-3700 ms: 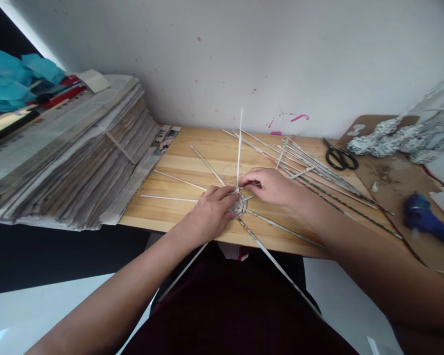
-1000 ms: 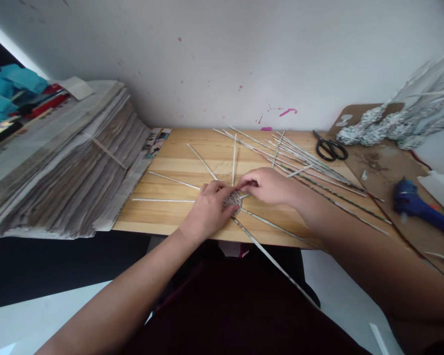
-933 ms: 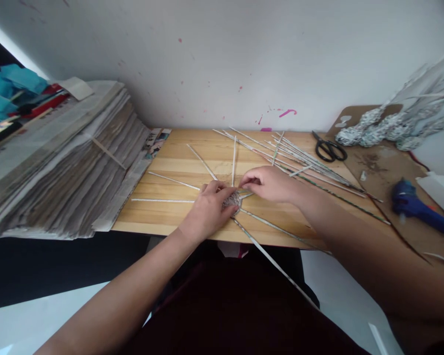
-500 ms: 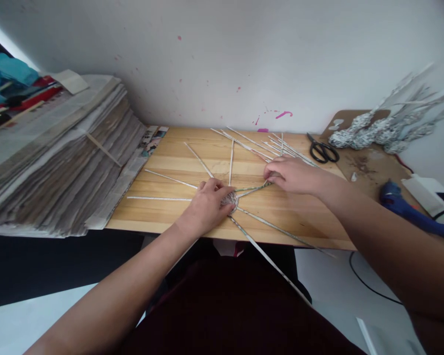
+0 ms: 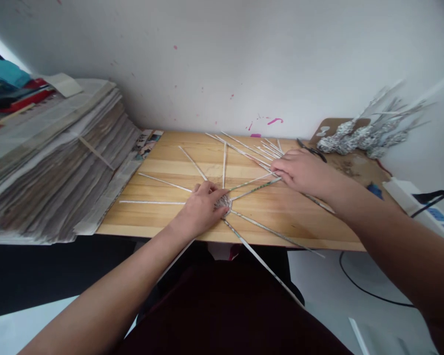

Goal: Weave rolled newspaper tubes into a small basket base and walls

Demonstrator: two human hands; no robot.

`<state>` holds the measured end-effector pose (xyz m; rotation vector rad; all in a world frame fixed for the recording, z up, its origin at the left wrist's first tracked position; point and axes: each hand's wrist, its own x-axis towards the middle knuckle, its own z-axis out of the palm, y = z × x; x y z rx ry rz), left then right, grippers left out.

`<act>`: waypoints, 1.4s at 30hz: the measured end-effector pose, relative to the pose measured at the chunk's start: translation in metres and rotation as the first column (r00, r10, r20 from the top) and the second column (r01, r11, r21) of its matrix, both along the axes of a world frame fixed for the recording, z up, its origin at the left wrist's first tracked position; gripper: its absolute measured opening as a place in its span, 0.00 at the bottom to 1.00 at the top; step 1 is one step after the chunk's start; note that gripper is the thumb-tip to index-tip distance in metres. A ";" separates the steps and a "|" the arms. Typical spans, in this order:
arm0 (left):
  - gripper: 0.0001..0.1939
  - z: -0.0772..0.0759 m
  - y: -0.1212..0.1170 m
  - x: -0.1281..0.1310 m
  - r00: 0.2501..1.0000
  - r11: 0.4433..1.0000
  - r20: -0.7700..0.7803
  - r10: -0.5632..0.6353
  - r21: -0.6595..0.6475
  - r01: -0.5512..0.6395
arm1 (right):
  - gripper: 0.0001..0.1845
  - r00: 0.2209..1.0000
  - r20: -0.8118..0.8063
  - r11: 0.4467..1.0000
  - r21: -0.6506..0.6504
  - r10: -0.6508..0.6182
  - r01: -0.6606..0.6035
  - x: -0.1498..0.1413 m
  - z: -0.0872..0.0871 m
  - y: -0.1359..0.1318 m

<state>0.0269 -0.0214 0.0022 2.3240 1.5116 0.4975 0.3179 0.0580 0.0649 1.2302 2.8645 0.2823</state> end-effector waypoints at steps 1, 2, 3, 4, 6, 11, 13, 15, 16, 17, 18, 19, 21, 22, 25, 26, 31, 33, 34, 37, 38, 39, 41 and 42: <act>0.22 -0.001 0.000 0.000 1.000 1.000 -0.001 -0.006 0.007 0.006 | 0.11 1.000 -0.014 1.000 -0.010 0.018 -0.019 0.002 0.000 -0.001; 0.22 -0.001 0.001 -0.001 1.000 1.000 -0.005 -0.013 0.012 0.013 | 0.12 0.999 -0.032 0.999 -0.023 0.033 -0.034 0.003 -0.001 0.000; 0.22 -0.001 0.001 -0.001 1.000 1.000 -0.012 -0.021 0.015 0.021 | 0.12 0.998 -0.054 0.998 -0.038 0.043 -0.045 0.005 -0.003 0.002; 0.22 -0.001 0.001 -0.001 0.999 1.000 -0.019 -0.026 0.014 0.026 | 0.12 0.996 -0.077 0.997 -0.053 0.051 -0.055 0.006 -0.005 0.004; 0.22 -0.001 0.002 0.000 0.999 1.000 -0.031 -0.028 0.008 0.028 | 0.13 0.991 -0.123 0.994 -0.081 0.061 -0.071 0.009 -0.011 0.011; 0.21 0.002 0.002 0.002 0.998 1.000 -0.066 -0.014 0.000 0.014 | 0.20 0.974 -0.206 0.992 -0.064 0.093 -0.108 0.008 -0.017 0.015; 0.21 0.002 0.002 0.002 0.998 1.000 -0.069 -0.014 0.009 0.015 | 0.21 0.978 -0.176 0.993 -0.017 0.115 -0.120 0.004 -0.012 0.012; 0.21 0.002 0.002 0.002 0.998 1.000 -0.067 -0.020 0.019 0.022 | 0.21 0.986 -0.103 0.992 0.028 0.128 -0.126 -0.003 -0.002 0.008; 0.21 0.002 0.002 0.002 0.998 0.999 -0.064 -0.023 0.025 0.025 | 0.21 0.991 -0.062 0.991 0.055 0.122 -0.118 -0.008 0.005 0.005; 0.21 0.002 0.002 0.002 0.998 0.999 -0.060 -0.026 0.030 0.028 | 0.21 0.994 -0.024 0.991 0.088 0.103 -0.101 -0.013 0.012 0.002; 0.20 0.001 0.002 0.001 0.998 0.999 -0.056 -0.029 0.034 0.031 | 0.20 0.997 0.011 0.990 0.122 0.076 -0.076 -0.019 0.019 -0.003; 0.20 0.001 0.003 0.001 0.998 0.999 -0.051 -0.031 0.038 0.033 | 0.19 0.998 0.041 0.987 0.152 0.045 -0.051 -0.025 0.025 -0.008; 0.20 0.000 0.003 0.001 0.999 0.998 -0.039 -0.034 0.042 0.036 | 0.15 0.995 0.096 0.987 0.161 -0.022 0.006 -0.036 0.036 -0.025; 0.20 0.000 0.003 0.001 0.999 0.999 -0.035 -0.035 0.040 0.037 | 0.14 0.991 0.118 0.988 0.143 -0.067 0.050 -0.040 0.039 -0.035; 0.20 0.000 0.003 0.001 0.999 0.999 -0.034 -0.033 0.032 0.034 | 0.11 0.959 0.153 0.971 0.022 -0.239 0.239 -0.044 0.039 -0.070; 0.20 0.001 0.003 0.001 0.999 0.999 -0.037 -0.035 0.029 0.036 | 0.11 0.942 0.165 0.954 -0.016 -0.294 0.300 -0.042 0.037 -0.081; 0.21 0.004 0.003 0.001 0.999 0.999 -0.033 -0.041 -0.005 0.041 | 0.22 0.930 0.096 0.904 -0.215 -0.356 0.369 -0.029 0.017 -0.108; 0.22 0.005 0.004 0.001 0.999 0.999 -0.026 -0.036 -0.018 0.035 | 0.27 0.925 0.005 0.873 -0.327 -0.381 0.361 -0.032 0.004 -0.106; 0.22 0.005 0.004 0.001 0.999 0.999 -0.024 -0.036 -0.017 0.035 | 0.27 0.919 -0.054 0.865 -0.363 -0.391 0.347 -0.036 -0.002 -0.104; 0.21 0.005 0.003 0.000 0.999 0.999 -0.031 -0.042 0.007 0.042 | 0.24 0.906 -0.239 0.895 -0.371 -0.350 0.248 -0.052 -0.019 -0.094; 0.20 0.005 0.003 0.000 0.998 0.999 -0.035 -0.042 0.015 0.043 | 0.22 0.906 -0.273 0.907 -0.362 -0.324 0.215 -0.057 -0.023 -0.091; 0.21 0.005 0.002 0.000 0.998 0.999 -0.039 -0.041 0.016 0.042 | 0.21 0.906 -0.291 0.914 -0.354 -0.306 0.195 -0.062 -0.026 -0.089; 0.23 0.005 0.002 0.000 0.999 0.999 -0.040 -0.030 0.012 0.031 | 0.21 0.908 -0.295 0.916 -0.357 -0.298 0.185 -0.068 -0.029 -0.085; 0.24 0.005 0.001 0.000 0.999 1.000 -0.037 -0.022 0.009 0.022 | 0.21 0.907 -0.295 0.913 -0.365 -0.300 0.183 -0.070 -0.030 -0.083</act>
